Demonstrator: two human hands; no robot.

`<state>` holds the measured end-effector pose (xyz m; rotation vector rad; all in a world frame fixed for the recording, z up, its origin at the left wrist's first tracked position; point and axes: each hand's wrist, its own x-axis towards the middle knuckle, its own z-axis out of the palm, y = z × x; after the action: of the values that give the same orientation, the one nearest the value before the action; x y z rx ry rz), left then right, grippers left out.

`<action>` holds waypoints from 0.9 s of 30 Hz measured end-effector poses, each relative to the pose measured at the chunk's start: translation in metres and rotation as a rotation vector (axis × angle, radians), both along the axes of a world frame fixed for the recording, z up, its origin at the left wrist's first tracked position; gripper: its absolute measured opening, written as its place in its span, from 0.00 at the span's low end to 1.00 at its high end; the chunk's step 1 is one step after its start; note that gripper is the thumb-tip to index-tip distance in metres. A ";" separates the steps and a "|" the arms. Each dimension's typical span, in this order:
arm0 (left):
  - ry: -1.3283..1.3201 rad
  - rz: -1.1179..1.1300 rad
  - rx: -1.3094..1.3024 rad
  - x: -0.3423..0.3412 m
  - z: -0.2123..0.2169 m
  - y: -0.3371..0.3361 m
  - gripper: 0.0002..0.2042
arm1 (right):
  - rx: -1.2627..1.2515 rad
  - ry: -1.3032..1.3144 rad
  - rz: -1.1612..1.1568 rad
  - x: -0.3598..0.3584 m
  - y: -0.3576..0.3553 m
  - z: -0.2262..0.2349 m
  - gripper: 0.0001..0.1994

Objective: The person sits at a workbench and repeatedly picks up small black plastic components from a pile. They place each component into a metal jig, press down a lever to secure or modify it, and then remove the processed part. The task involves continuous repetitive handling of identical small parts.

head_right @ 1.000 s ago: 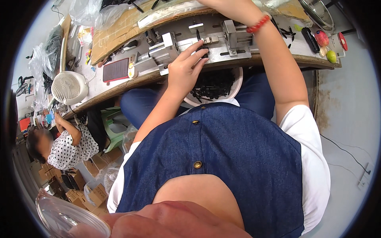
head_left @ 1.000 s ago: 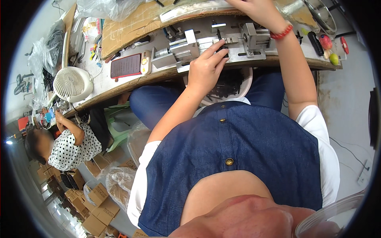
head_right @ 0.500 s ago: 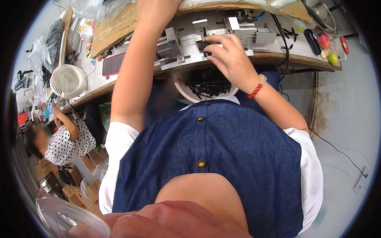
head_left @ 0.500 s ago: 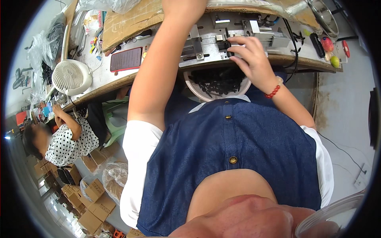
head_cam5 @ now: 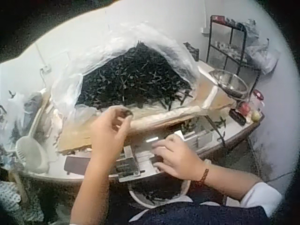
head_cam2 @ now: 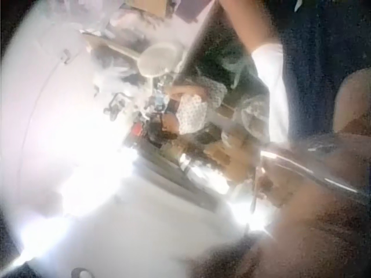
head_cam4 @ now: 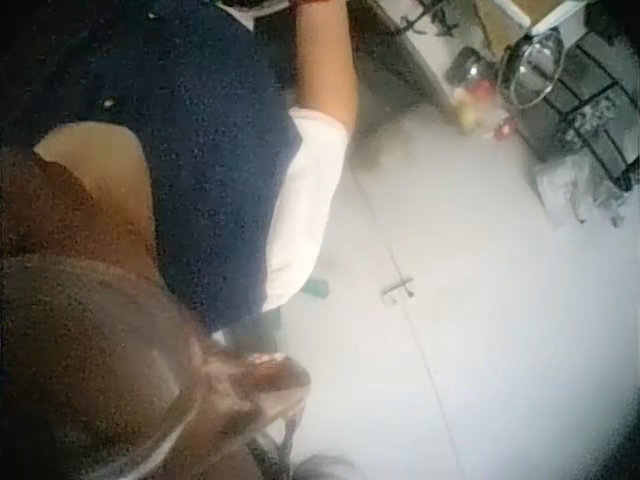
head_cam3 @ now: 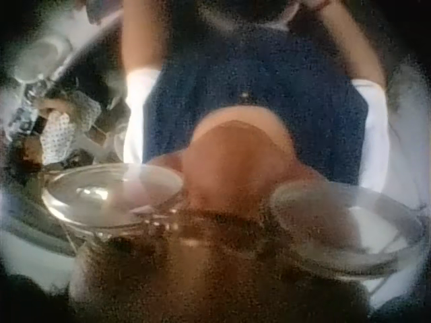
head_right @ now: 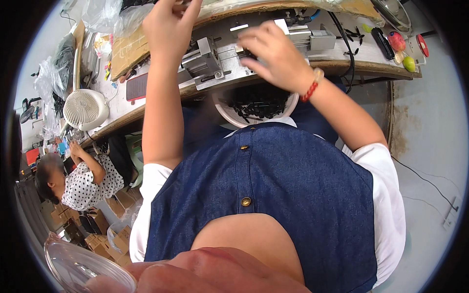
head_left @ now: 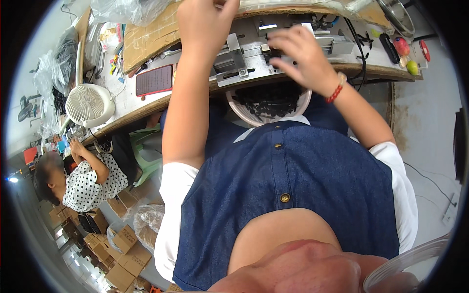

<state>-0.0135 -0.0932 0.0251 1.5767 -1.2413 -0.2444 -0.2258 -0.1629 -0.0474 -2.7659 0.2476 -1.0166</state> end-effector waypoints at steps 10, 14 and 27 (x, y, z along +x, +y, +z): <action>-0.251 -0.170 -0.020 -0.060 -0.096 0.067 0.12 | -0.174 0.107 -0.252 0.108 -0.111 0.052 0.06; -0.322 -0.171 -0.056 -0.061 -0.116 0.059 0.13 | -0.226 0.149 -0.241 0.112 -0.116 0.055 0.07; -0.400 -0.127 0.031 -0.069 -0.113 0.058 0.17 | 0.128 -0.110 -0.073 0.059 -0.073 0.065 0.09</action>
<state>-0.0824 -0.0350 -0.0876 1.6237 -1.6557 -0.0268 -0.1668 -0.2357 0.0176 -2.5944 0.3859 -1.1247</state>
